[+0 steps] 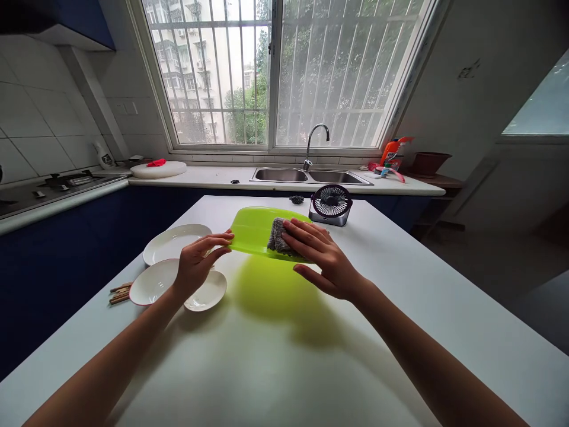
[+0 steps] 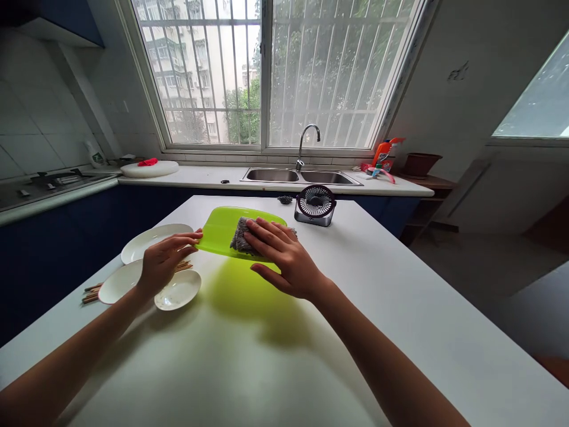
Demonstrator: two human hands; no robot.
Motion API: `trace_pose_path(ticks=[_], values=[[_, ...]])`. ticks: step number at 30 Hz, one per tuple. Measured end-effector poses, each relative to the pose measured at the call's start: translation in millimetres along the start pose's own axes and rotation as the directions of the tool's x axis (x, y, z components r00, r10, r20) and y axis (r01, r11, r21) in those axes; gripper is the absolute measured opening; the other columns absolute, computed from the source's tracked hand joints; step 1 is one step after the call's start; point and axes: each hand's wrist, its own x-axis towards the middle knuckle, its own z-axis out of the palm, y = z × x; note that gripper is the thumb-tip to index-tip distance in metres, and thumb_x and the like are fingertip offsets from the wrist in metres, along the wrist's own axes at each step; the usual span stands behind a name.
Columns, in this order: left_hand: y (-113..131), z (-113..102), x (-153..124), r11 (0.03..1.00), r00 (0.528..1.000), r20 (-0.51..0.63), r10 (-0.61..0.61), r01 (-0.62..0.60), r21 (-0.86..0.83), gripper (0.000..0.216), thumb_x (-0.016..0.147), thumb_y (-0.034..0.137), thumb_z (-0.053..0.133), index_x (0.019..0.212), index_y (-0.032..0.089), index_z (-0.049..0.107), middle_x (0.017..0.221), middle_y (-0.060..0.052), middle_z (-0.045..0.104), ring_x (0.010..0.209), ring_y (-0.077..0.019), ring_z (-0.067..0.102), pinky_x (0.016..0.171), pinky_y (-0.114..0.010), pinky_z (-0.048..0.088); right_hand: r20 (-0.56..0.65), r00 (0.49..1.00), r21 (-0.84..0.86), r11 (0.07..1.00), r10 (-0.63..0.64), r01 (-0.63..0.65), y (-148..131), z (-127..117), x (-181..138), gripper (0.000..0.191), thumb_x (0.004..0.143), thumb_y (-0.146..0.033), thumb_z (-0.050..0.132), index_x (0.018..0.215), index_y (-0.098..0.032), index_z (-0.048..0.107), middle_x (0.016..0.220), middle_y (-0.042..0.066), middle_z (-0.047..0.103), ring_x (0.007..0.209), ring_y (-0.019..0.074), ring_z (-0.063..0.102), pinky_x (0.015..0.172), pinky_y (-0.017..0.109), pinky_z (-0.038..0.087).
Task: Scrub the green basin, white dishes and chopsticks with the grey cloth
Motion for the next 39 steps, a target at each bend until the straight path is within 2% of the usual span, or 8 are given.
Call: trace_pose_path(ticks=[4,13,19,23,27,33,39], values=[[-1.3,-1.5,0.1,0.999,0.999,0.009,-0.044,0.044,-0.030,0.013,0.087,0.035,0.073,0.091,0.023,0.077,0.108,-0.006,0.078,0.112,-0.0274,0.070,0.099,-0.046,0.060,0.016,0.999,0.004,0.999,-0.032,0.032,1.2,-2.8,-1.9,0.061,0.102,-0.036,0.048,0.158,-0.025,0.028,0.155,0.013,0.044,0.146,0.0294,0.037,0.116,0.053,0.038],[3.6,-1.8,-5.0,0.995,0.997,0.044,-0.056,0.059,-0.075,0.013,0.085,0.035,0.075,0.091,0.024,0.078,0.107,-0.006,0.078,0.112,-0.0281,0.070,0.099,-0.046,0.060,0.101,0.992,-0.058,0.995,-0.076,0.082,7.1,-16.2,-7.5,0.069,0.100,-0.032,0.053,0.160,-0.024,0.020,0.157,0.014,0.040,0.148,0.0304,0.032,0.117,0.054,0.036],[3.8,-4.2,-8.7,0.996,0.996,0.083,-0.020,0.027,-0.089,0.007,0.085,0.028,0.076,0.090,0.025,0.078,0.106,-0.004,0.078,0.110,-0.0271,0.071,0.103,-0.049,0.058,0.087,0.994,-0.038,0.997,0.066,-0.063,16.6,-13.2,-14.8,0.070,0.102,-0.041,0.046,0.161,-0.024,0.012,0.164,0.016,0.024,0.152,0.0318,0.022,0.119,0.057,0.032],[4.0,-4.6,-7.5,0.995,0.996,0.086,-0.026,0.034,-0.090,0.008,0.084,0.031,0.076,0.089,0.025,0.079,0.103,-0.004,0.079,0.105,-0.0268,0.074,0.103,-0.050,0.058,0.062,0.992,-0.017,0.994,0.108,-0.107,15.6,-8.8,-14.8,0.077,0.101,-0.049,0.046,0.162,-0.022,0.008,0.165,0.017,0.020,0.153,0.0327,0.018,0.119,0.058,0.030],[3.5,-4.9,-4.1,0.988,0.995,0.045,-0.084,0.089,-0.123,0.012,0.082,0.034,0.078,0.088,0.024,0.079,0.104,-0.005,0.079,0.108,-0.0285,0.072,0.099,-0.049,0.060,0.088,0.995,-0.048,0.998,0.054,-0.050,5.2,-6.2,-10.5,0.087,0.096,-0.055,0.055,0.161,-0.019,0.011,0.163,0.021,0.024,0.153,0.0354,0.018,0.119,0.059,0.030],[0.7,-3.3,-3.3,0.944,0.973,0.009,-0.233,0.228,-0.238,0.013,0.076,0.032,0.082,0.086,0.025,0.081,0.103,-0.005,0.079,0.114,-0.0299,0.069,0.101,-0.047,0.058,0.044,0.999,-0.105,0.994,-0.017,0.022,1.6,1.2,-11.5,0.071,0.101,-0.033,0.053,0.160,-0.020,0.017,0.157,0.020,0.039,0.150,0.0328,0.028,0.116,0.057,0.035],[-3.4,-3.2,-4.9,0.898,0.951,-0.005,-0.309,0.290,-0.330,0.013,0.072,0.029,0.084,0.085,0.027,0.081,0.101,-0.005,0.079,0.116,-0.0298,0.068,0.102,-0.045,0.056,0.017,0.998,-0.152,0.986,-0.068,0.070,8.0,-5.4,-12.9,0.075,0.098,-0.032,0.058,0.160,-0.018,0.018,0.153,0.022,0.044,0.147,0.0341,0.034,0.114,0.056,0.040]])
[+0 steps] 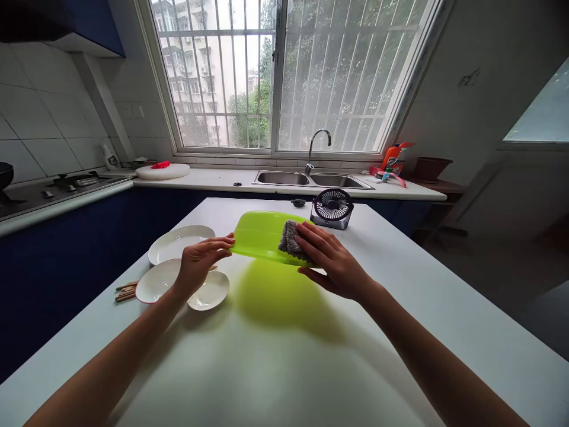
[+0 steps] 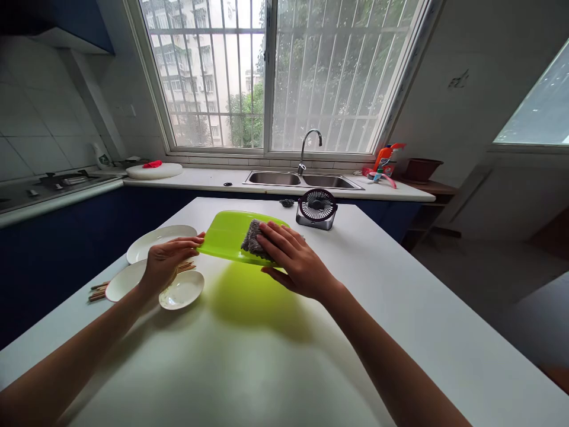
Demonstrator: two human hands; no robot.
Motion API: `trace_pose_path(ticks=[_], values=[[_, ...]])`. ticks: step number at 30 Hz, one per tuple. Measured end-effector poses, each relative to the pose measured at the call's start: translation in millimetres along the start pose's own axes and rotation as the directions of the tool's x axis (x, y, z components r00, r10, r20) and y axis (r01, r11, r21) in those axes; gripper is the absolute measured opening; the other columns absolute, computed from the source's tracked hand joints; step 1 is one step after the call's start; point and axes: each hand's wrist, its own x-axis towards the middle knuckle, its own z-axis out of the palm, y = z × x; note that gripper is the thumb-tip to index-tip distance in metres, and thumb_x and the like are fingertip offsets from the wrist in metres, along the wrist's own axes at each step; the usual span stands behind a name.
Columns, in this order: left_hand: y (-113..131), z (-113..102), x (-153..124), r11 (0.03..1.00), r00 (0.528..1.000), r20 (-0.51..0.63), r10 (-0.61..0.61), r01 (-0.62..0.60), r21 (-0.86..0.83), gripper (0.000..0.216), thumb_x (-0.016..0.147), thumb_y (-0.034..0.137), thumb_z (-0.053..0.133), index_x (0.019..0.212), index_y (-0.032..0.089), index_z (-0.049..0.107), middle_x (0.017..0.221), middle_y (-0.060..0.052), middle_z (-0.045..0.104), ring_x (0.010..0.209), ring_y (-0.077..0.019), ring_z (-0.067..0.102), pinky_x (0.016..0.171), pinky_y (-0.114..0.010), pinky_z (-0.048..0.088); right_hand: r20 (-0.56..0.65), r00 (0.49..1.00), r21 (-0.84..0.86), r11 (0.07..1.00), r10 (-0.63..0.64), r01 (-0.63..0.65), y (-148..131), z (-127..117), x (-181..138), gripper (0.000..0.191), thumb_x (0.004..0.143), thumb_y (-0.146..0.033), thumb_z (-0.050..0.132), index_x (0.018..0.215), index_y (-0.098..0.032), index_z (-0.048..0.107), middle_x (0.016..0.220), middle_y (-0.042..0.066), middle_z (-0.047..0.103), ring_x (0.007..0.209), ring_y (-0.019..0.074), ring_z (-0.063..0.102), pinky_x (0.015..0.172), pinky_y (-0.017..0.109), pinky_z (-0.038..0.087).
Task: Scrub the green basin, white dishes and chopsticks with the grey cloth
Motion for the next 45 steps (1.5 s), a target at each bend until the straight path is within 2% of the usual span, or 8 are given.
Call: trace_pose_path(ticks=[10,16,19,22,26,35,39,45], values=[[-12.4,-6.7,1.5,0.990,0.989,0.062,-0.133,0.136,-0.045,0.023,0.067,0.037,0.089,0.082,0.022,0.080,0.101,-0.010,0.079,0.120,-0.0339,0.065,0.098,-0.048,0.058,-0.002,0.999,-0.075,0.996,-0.044,0.044,1.2,-1.8,2.1,0.070,0.100,-0.034,0.054,0.159,-0.016,0.021,0.150,0.022,0.049,0.146,0.0342,0.037,0.112,0.055,0.041],[-3.3,-7.3,5.3,0.970,0.977,0.192,0.092,-0.132,0.206,0.023,0.077,0.037,0.082,0.095,0.022,0.077,0.112,-0.011,0.075,0.113,-0.0290,0.069,0.093,-0.045,0.061,-0.008,0.996,-0.173,0.981,-0.085,0.083,-1.3,3.4,1.3,0.064,0.101,-0.032,0.052,0.157,-0.011,0.027,0.146,0.023,0.052,0.145,0.0342,0.038,0.110,0.054,0.043],[7.7,3.3,0.8,0.824,0.904,0.293,0.311,-0.410,0.391,0.034,0.082,0.033,0.079,0.114,0.025,0.072,0.124,-0.011,0.071,0.117,-0.0261,0.067,0.099,-0.044,0.058,-0.001,0.995,-0.203,0.975,-0.097,0.095,-4.7,4.2,2.5,0.061,0.101,-0.033,0.053,0.154,-0.010,0.032,0.146,0.022,0.053,0.144,0.0343,0.040,0.109,0.053,0.044],[17.6,16.5,-6.2,0.631,0.778,0.422,0.465,-0.626,0.459,0.035,0.088,0.024,0.072,0.123,0.027,0.068,0.129,-0.009,0.069,0.124,-0.0254,0.063,0.103,-0.044,0.056,0.005,0.995,-0.223,0.970,-0.102,0.101,-9.7,6.6,4.0,0.060,0.100,-0.032,0.053,0.152,-0.008,0.036,0.146,0.022,0.053,0.143,0.0346,0.041,0.109,0.053,0.044],[22.8,26.2,-11.5,0.497,0.678,0.476,0.561,-0.735,0.462,0.028,0.092,0.014,0.065,0.117,0.025,0.070,0.117,-0.007,0.074,0.123,-0.0250,0.065,0.096,-0.039,0.061,-0.002,0.995,-0.226,0.969,-0.104,0.101,-15.7,11.1,5.3,0.057,0.100,-0.031,0.054,0.151,-0.008,0.039,0.144,0.021,0.054,0.142,0.0343,0.043,0.107,0.052,0.045],[17.8,23.3,-10.6,0.609,0.706,0.424,0.567,-0.706,0.362,0.033,0.090,0.009,0.065,0.119,0.024,0.071,0.112,-0.006,0.077,0.120,-0.0256,0.066,0.102,-0.040,0.059,-0.108,0.993,0.004,0.999,-0.053,0.054,-13.2,15.1,0.8,0.051,0.101,-0.021,0.046,0.151,-0.017,0.041,0.144,0.016,0.057,0.142,0.0280,0.044,0.112,0.050,0.044],[18.3,20.0,-8.5,0.666,0.744,0.403,0.533,-0.663,0.343,0.028,0.091,0.013,0.066,0.114,0.027,0.075,0.111,-0.003,0.077,0.119,-0.0253,0.066,0.101,-0.039,0.060,-0.156,0.986,0.087,0.995,0.059,-0.045,-6.3,18.8,-2.7,0.054,0.100,-0.016,0.047,0.153,-0.022,0.040,0.148,0.014,0.053,0.142,0.0279,0.044,0.113,0.052,0.043],[20.2,22.2,-9.7,0.656,0.726,0.459,0.513,-0.676,0.336,0.022,0.092,0.017,0.065,0.108,0.027,0.077,0.109,-0.002,0.078,0.117,-0.0255,0.067,0.101,-0.039,0.060,-0.157,0.965,0.123,0.974,0.209,-0.191,-6.1,17.1,1.4,0.053,0.101,-0.018,0.046,0.153,-0.026,0.040,0.153,0.011,0.046,0.144,0.0285,0.041,0.114,0.053,0.042]])
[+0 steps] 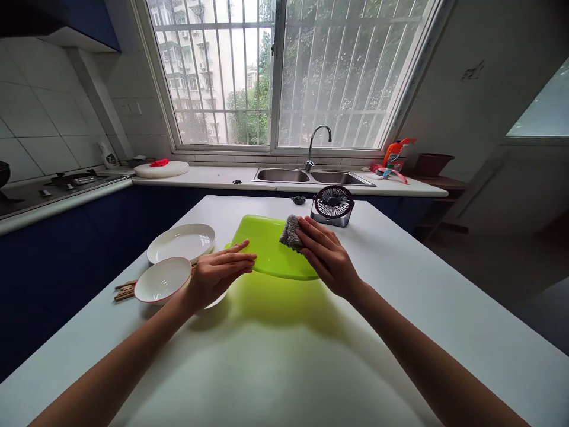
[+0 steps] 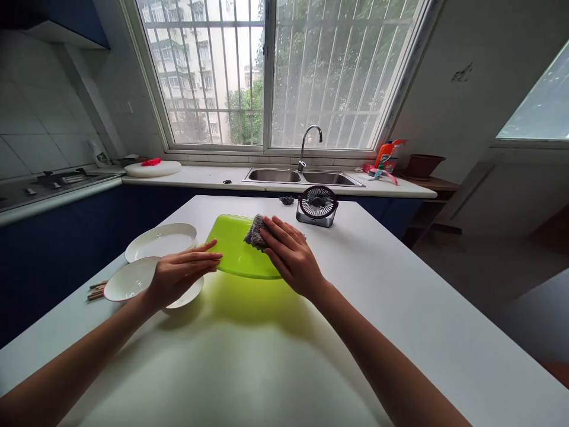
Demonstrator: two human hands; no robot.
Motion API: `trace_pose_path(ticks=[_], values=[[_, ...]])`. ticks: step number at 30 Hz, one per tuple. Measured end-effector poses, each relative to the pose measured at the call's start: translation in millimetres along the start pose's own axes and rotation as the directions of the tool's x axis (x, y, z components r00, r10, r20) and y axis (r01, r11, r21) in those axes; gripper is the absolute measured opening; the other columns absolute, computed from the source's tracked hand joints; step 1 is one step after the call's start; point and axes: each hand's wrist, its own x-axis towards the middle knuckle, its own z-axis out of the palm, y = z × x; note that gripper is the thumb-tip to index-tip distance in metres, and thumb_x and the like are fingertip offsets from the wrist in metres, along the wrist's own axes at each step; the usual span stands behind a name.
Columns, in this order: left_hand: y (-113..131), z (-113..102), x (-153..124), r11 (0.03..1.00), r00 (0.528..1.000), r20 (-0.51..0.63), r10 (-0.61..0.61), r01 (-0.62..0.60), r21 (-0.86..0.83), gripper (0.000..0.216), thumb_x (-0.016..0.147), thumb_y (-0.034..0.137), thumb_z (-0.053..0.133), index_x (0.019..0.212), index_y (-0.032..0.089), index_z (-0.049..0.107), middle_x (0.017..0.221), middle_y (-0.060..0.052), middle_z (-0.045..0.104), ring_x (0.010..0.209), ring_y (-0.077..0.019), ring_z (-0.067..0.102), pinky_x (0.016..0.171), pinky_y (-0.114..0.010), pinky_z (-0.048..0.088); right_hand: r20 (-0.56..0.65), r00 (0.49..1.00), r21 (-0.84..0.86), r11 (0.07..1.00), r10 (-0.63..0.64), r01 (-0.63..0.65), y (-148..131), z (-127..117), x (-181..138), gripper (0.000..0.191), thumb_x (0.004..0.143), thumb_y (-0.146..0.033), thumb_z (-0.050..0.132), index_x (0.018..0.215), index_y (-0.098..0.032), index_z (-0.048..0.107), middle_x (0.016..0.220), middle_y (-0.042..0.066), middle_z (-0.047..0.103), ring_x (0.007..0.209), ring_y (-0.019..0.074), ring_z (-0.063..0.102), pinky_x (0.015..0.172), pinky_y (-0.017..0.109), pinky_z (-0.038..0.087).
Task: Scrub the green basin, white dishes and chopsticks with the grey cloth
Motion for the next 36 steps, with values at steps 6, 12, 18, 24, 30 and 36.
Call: trace_pose_path(ticks=[6,12,18,24,30,36], values=[[0.9,10.3,-4.0,0.999,1.000,-0.001,-0.016,0.016,-0.032,0.023,0.091,0.015,0.065,0.107,0.026,0.077,0.108,-0.003,0.078,0.117,-0.0257,0.067,0.102,-0.040,0.058,0.096,0.990,-0.079,0.991,-0.102,0.110,-15.6,0.8,4.8,0.042,0.101,-0.020,0.048,0.143,-0.023,0.054,0.146,0.010,0.056,0.141,0.0259,0.046,0.112,0.048,0.043],[-4.9,9.4,-6.9,0.987,0.989,-0.054,-0.141,0.136,-0.079,0.025,0.091,0.017,0.067,0.111,0.028,0.076,0.109,-0.002,0.078,0.120,-0.0259,0.066,0.104,-0.040,0.058,0.114,0.975,-0.033,0.980,-0.190,0.195,-26.0,4.6,2.9,0.039,0.100,-0.018,0.050,0.137,-0.019,0.058,0.139,0.011,0.062,0.138,0.0237,0.050,0.110,0.044,0.043],[-9.2,6.0,-8.7,0.966,0.973,-0.046,-0.225,0.216,-0.144,0.019,0.090,0.020,0.068,0.105,0.028,0.078,0.109,-0.002,0.078,0.121,-0.0266,0.065,0.104,-0.041,0.058,0.086,0.970,0.017,0.974,-0.228,0.227,-14.3,2.2,0.2,0.044,0.098,-0.017,0.051,0.141,-0.022,0.055,0.138,0.011,0.063,0.137,0.0235,0.052,0.109,0.044,0.045],[-16.5,-0.1,-9.2,0.910,0.925,-0.092,-0.369,0.339,-0.238,0.012,0.087,0.029,0.072,0.096,0.028,0.080,0.104,-0.002,0.079,0.116,-0.0283,0.068,0.102,-0.045,0.059,0.019,0.990,0.116,0.984,-0.139,0.136,12.2,3.7,-11.4,0.049,0.099,-0.015,0.049,0.147,-0.025,0.050,0.145,0.012,0.056,0.138,0.0271,0.049,0.109,0.051,0.047],[-18.9,1.6,-12.4,0.891,0.914,-0.075,-0.399,0.367,-0.268,0.011,0.086,0.030,0.074,0.095,0.029,0.081,0.103,-0.002,0.079,0.117,-0.0287,0.068,0.104,-0.046,0.057,-0.035,0.996,0.177,0.982,0.079,-0.072,25.9,12.4,-17.5,0.050,0.102,-0.020,0.045,0.151,-0.029,0.043,0.157,0.010,0.042,0.144,0.0282,0.041,0.115,0.052,0.042],[-18.2,9.4,-19.0,0.887,0.926,-0.055,-0.374,0.339,-0.313,0.015,0.086,0.026,0.074,0.100,0.030,0.080,0.106,-0.002,0.078,0.119,-0.0285,0.066,0.103,-0.045,0.058,-0.033,0.997,0.115,0.991,0.076,-0.072,15.0,7.7,-7.5,0.050,0.102,-0.020,0.045,0.151,-0.028,0.043,0.156,0.010,0.043,0.145,0.0281,0.040,0.116,0.053,0.040]])
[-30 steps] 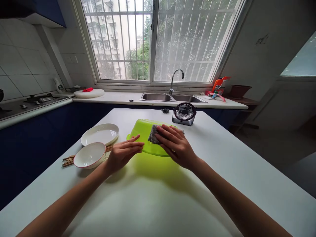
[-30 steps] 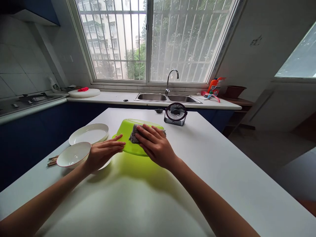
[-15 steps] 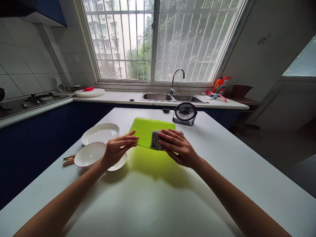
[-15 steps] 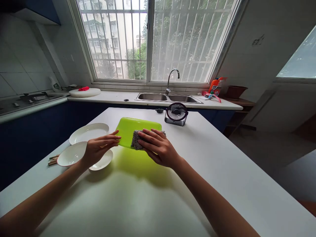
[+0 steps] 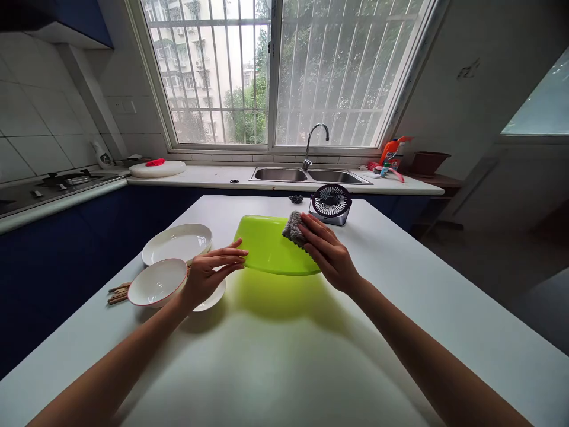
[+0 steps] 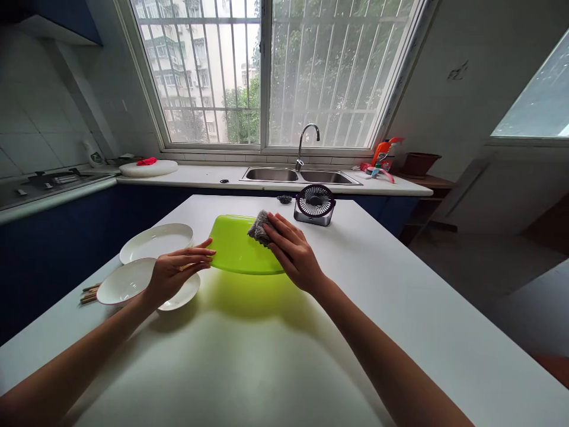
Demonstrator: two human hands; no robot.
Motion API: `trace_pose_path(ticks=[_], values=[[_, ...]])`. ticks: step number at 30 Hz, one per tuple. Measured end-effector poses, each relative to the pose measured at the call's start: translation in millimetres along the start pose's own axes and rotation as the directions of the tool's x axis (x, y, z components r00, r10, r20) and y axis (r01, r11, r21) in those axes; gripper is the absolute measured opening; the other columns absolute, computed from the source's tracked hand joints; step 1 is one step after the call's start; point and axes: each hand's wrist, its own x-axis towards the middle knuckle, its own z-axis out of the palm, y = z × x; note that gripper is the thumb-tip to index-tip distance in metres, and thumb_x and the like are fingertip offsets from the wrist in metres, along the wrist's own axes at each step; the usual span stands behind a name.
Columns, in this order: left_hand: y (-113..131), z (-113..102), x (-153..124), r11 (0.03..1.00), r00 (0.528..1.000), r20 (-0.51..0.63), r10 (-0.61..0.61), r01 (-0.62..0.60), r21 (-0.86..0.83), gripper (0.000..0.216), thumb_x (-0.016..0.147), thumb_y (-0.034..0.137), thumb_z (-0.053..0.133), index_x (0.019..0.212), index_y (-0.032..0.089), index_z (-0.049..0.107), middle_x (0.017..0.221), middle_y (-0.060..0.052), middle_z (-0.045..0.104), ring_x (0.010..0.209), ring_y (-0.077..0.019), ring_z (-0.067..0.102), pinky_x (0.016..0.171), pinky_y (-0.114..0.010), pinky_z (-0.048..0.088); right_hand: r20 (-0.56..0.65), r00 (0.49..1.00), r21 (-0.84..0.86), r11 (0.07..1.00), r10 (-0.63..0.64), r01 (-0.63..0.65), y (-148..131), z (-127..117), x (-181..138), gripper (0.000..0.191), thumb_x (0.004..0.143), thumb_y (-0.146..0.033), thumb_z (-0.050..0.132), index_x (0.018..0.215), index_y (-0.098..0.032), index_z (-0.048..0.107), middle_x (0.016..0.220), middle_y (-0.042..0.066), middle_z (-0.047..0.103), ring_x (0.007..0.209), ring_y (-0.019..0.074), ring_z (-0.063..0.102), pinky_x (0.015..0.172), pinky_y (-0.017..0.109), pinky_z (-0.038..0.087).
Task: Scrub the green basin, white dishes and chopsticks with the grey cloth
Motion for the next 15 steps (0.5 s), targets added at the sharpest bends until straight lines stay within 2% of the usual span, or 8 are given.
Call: trace_pose_path(ticks=[3,6,8,15], values=[[-0.1,0.6,-0.2,0.999,0.999,-0.009,-0.038,0.038,-0.016,0.013,0.086,0.028,0.074,0.097,0.029,0.080,0.105,-0.003,0.079,0.119,-0.0294,0.066,0.103,-0.047,0.058,0.077,0.993,-0.083,0.992,-0.090,0.096,-13.8,-1.9,3.9,0.049,0.101,-0.019,0.046,0.150,-0.026,0.046,0.151,0.010,0.049,0.143,0.0273,0.042,0.114,0.051,0.042],[-0.4,-0.3,1.5,0.995,0.995,-0.022,-0.099,0.098,-0.021,0.011,0.084,0.031,0.076,0.093,0.027,0.081,0.103,-0.004,0.079,0.119,-0.0305,0.066,0.104,-0.049,0.057,0.169,0.965,-0.125,0.967,-0.200,0.222,-27.5,-1.2,5.4,0.048,0.100,-0.018,0.047,0.147,-0.024,0.049,0.146,0.010,0.056,0.142,0.0248,0.044,0.114,0.048,0.041],[-0.8,-1.4,3.0,0.991,0.991,-0.032,-0.132,0.131,-0.030,0.010,0.083,0.033,0.077,0.090,0.027,0.081,0.102,-0.004,0.079,0.118,-0.0308,0.067,0.105,-0.050,0.056,0.200,0.954,-0.136,0.957,-0.225,0.254,-33.5,-0.2,5.6,0.046,0.100,-0.018,0.046,0.145,-0.024,0.051,0.144,0.009,0.058,0.142,0.0234,0.045,0.115,0.046,0.040],[-2.3,-10.4,7.8,0.985,0.986,-0.029,-0.161,0.159,-0.072,0.007,0.081,0.032,0.078,0.086,0.029,0.081,0.100,-0.003,0.079,0.117,-0.0296,0.068,0.108,-0.049,0.054,0.167,0.950,-0.085,0.956,-0.263,0.280,-24.0,-0.9,2.2,0.041,0.099,-0.018,0.049,0.140,-0.022,0.056,0.142,0.012,0.060,0.139,0.0242,0.049,0.112,0.047,0.044]])
